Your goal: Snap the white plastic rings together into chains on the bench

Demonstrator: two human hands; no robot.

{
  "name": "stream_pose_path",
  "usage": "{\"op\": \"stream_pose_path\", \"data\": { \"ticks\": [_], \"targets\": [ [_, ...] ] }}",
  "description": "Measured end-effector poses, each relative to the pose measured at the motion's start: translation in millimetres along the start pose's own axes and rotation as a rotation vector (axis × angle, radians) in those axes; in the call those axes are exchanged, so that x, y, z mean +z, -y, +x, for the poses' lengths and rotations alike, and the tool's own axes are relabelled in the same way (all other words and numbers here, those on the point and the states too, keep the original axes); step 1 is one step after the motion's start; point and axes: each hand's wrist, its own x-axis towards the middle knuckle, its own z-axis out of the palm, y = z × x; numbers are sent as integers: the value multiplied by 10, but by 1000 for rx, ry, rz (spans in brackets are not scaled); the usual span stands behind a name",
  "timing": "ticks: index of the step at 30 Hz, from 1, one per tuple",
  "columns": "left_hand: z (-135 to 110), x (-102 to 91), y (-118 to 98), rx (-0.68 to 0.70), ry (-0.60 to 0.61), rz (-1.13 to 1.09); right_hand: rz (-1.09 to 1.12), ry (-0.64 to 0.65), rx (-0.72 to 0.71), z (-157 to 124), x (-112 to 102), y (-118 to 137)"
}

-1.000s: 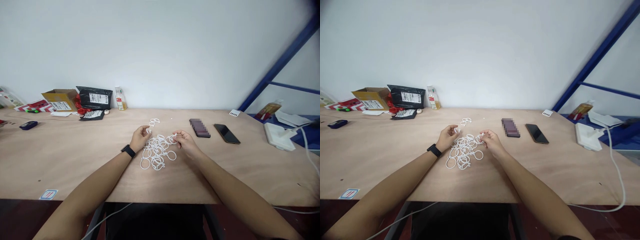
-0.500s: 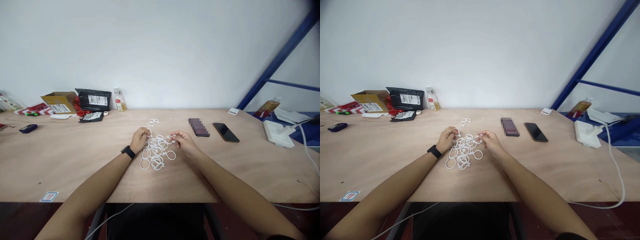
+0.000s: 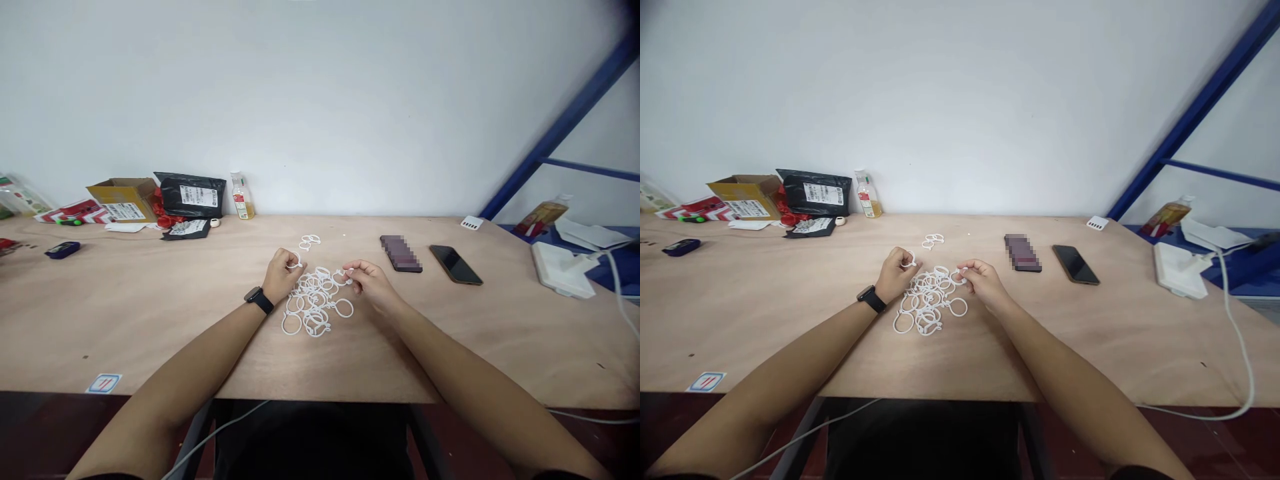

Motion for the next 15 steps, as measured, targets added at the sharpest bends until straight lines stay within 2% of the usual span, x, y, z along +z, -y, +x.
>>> {"op": "stream_pose_path", "data": {
  "ticks": [5,10,12,15],
  "targets": [
    [-7,-18,-16,38,75,-72,-1,-1,-1,9,-7,-17],
    [5,-25,2,59,58,-83,-19,-27,12,-1,-8,-1],
    [3,-26,8,30,70,-76,-22,-24,14,-2,-10,7],
    [-19,-24,9,-92,137,-86,-14,-23,14,11,-18,-2]
  ]
}}
